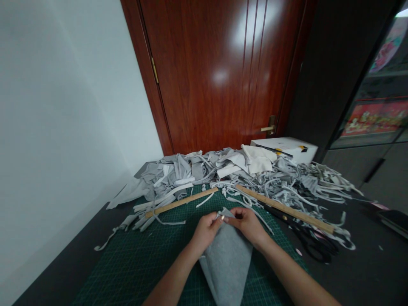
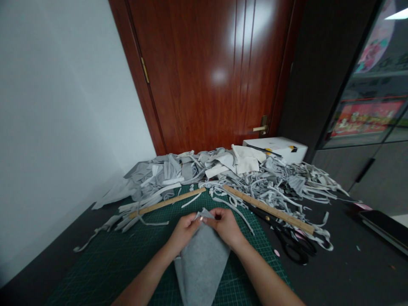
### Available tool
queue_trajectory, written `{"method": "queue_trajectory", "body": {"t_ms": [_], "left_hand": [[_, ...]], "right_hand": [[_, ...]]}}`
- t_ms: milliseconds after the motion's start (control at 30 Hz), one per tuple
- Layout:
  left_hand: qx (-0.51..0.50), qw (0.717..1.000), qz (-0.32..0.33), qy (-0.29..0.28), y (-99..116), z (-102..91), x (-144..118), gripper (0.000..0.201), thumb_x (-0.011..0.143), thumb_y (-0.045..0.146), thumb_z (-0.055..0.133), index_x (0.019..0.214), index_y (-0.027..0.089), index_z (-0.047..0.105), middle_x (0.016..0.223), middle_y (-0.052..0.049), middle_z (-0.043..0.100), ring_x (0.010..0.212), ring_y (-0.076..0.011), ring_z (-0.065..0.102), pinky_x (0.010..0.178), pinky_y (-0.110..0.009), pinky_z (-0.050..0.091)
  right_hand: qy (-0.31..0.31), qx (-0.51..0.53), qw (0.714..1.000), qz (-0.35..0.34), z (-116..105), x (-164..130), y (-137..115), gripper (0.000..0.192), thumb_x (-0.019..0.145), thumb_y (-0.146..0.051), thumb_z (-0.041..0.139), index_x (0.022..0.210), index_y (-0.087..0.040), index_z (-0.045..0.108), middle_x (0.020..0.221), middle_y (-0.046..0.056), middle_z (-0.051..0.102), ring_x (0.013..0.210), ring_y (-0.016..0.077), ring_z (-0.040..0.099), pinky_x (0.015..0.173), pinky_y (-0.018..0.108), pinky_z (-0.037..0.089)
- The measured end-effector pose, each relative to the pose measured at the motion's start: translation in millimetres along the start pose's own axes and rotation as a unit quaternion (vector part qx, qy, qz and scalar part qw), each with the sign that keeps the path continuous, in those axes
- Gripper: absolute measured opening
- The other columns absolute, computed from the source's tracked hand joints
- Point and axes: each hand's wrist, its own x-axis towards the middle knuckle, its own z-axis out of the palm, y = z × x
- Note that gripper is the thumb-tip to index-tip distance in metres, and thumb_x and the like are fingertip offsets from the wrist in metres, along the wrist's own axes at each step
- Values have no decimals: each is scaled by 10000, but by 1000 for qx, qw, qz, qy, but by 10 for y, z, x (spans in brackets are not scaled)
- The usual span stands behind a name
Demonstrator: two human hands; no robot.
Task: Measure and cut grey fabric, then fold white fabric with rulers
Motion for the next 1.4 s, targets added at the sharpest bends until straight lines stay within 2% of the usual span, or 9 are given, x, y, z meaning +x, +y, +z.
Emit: {"method": "queue_trajectory", "body": {"t_ms": [167,267,400,533,833,1000,1167,1267,1400], "left_hand": [[-31,999,0,-20,23,17,-41,361,730,506,640,739,148,686,695,-5,626,684,-167,503,647,-249,376],[-135,990,-48,-20,9,8,-63,393,639,511,725,768,140,699,711,-7,633,676,-161,515,635,-247,377],[-287,947,-143,-1,32,-31,-74,422,596,527,767,677,132,644,611,14,571,565,-116,484,549,-227,343],[-318,936,-149,-27,108,-67,-71,412,547,454,839,697,141,617,591,43,524,517,-81,459,489,-200,299],[-262,943,-206,-21,34,-87,-42,358,519,393,817,678,128,635,564,27,554,480,-84,472,476,-208,299],[-281,927,-247,38,86,-86,-46,204,495,267,711,623,141,614,565,12,590,523,-124,530,483,-224,351],[-304,914,-267,35,68,-48,-54,157,489,264,660,556,142,587,502,10,565,473,-118,510,459,-225,341],[-312,912,-264,41,65,-34,-56,152,488,258,671,548,139,598,491,8,566,464,-114,507,455,-220,330],[-315,923,-211,67,94,-22,-61,186,490,251,739,614,138,659,570,-7,633,542,-131,554,530,-230,382]], "right_hand": [[48,-6,997,-65,-22,15,-18,299,707,-484,668,681,-188,629,620,-16,567,592,137,479,574,262,381],[38,-50,991,-121,12,-27,-28,201,787,-392,608,732,-199,602,663,-11,568,637,150,508,616,268,404],[-5,-127,973,-192,44,-107,-69,57,840,-257,560,883,-221,571,757,-7,603,691,152,553,651,261,425],[-60,-190,948,-247,30,-130,-107,118,873,-194,521,886,-226,634,842,27,659,797,170,597,736,283,446],[-79,-256,935,-233,46,-115,1,192,874,-131,480,857,-226,646,842,34,628,816,171,594,749,285,454],[-69,-294,926,-226,89,-150,-7,195,870,-95,437,875,-219,587,859,33,593,809,167,579,740,283,446],[-94,-273,926,-244,71,-152,-37,167,877,-151,514,949,-230,642,925,47,616,885,177,588,800,299,460],[-88,-281,922,-251,71,-144,-22,162,877,-165,515,923,-234,654,912,45,615,860,175,586,780,298,461],[-21,-251,940,-229,99,-130,-12,144,883,-169,464,849,-222,593,844,37,605,805,176,581,751,301,447]]}}
